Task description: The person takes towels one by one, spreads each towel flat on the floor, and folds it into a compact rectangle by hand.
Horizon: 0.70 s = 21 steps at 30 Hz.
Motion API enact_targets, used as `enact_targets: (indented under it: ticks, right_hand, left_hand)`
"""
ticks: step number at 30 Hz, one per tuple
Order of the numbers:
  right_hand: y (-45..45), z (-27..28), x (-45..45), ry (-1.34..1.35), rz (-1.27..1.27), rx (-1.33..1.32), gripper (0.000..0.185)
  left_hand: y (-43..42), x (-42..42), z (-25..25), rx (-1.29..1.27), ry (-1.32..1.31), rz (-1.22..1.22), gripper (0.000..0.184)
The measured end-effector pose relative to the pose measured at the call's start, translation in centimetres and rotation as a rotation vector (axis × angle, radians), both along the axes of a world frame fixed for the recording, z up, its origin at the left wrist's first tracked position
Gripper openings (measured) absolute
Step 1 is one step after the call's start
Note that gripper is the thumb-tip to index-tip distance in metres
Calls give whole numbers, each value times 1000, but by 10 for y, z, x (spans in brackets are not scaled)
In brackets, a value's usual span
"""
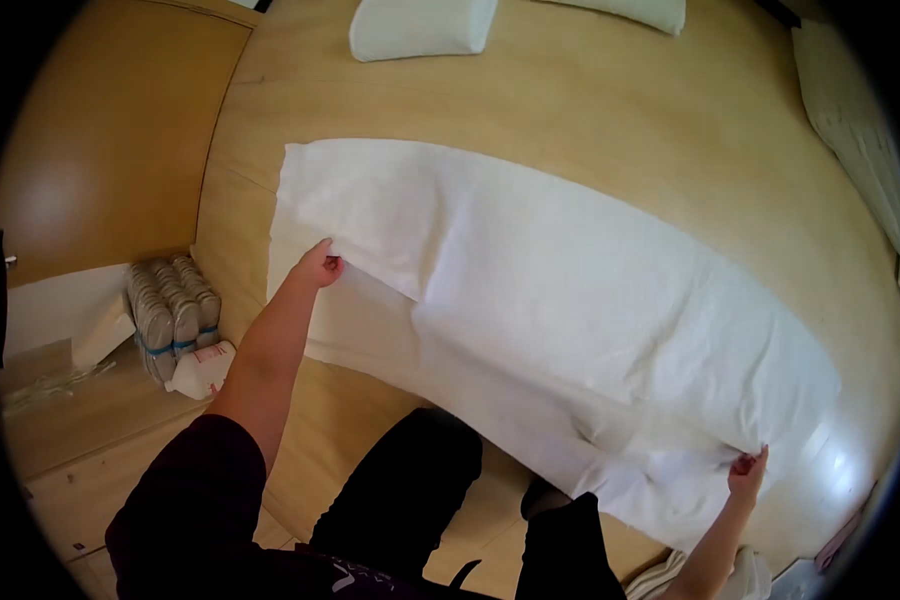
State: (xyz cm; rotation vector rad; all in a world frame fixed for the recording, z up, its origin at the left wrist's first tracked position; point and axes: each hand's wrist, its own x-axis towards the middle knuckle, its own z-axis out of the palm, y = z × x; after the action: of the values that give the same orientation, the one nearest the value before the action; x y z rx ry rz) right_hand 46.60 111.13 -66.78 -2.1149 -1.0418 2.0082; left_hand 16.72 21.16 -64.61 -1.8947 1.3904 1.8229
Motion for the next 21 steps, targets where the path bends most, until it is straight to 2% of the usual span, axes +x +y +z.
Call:
enact_targets:
  ticks: [2, 3, 4, 5, 6, 7, 8, 9, 10, 12, 13, 14, 16, 17, 18, 19, 20, 21]
  right_hand:
    - [67, -18, -22, -39, -22, 129, 23]
    - [93, -2, -48, 117, 128, 195, 19]
    - [146, 8, -73, 355, 391, 178, 19]
    - [183, 17, -106, 522, 234, 317, 33]
    - [168, 58, -155, 566, 168, 425, 47]
    - [74, 134, -205, 796, 530, 602, 53]
    - [34, 172, -232, 727, 543, 630, 58]
    - [22, 172, -225, 690, 594, 719, 60]
    - [12, 162, -212, 658, 644, 810, 62]
    - [5, 127, -144, 307, 776, 701, 62]
    - [4, 101, -87, 122, 790, 661, 62]
    - [14, 57, -20, 16, 903, 729, 67]
    - [-24, 12, 125, -302, 737, 684, 77]
    - [-59, 30, 146, -234, 338, 140, 79]
    - [-77, 30, 161, -404, 212, 13, 67]
    - [-95, 30, 176, -564, 63, -108, 57]
    - [-118, 31, 181, -504, -387, -199, 48]
    - [-111, -8, 209, -307, -347, -277, 43]
  left_hand:
    - [3, -37, 9, -109, 23, 28, 19]
    - [7, -67, 22, -171, 139, -41, 20]
    - [17, -100, 42, -240, 278, -126, 22]
    - [30, -131, 70, -303, 456, -217, 23]
    - [47, -159, 101, -357, 641, -311, 24]
    - [63, -180, 132, -399, 806, -396, 26]
    - [78, -189, 158, -435, 929, -464, 27]
    - [87, -190, 176, -476, 968, -518, 29]
    - [79, -178, 173, -545, 837, -559, 30]
    - [25, -147, 143, -695, 571, -628, 34]
    - [-44, -116, 92, -693, 469, -599, 36]
    - [-138, -70, 17, -802, 428, -689, 38]
    - [-129, 72, 8, -678, 185, -656, 43]
    - [-99, 120, 10, -483, -65, -405, 46]
    - [-53, 143, 25, -299, -324, -112, 49]
    - [-17, 156, 41, -209, -448, 54, 53]
    - [11, 159, 55, -182, -508, 142, 57]
    - [5, 170, 37, -144, -453, 141, 55]
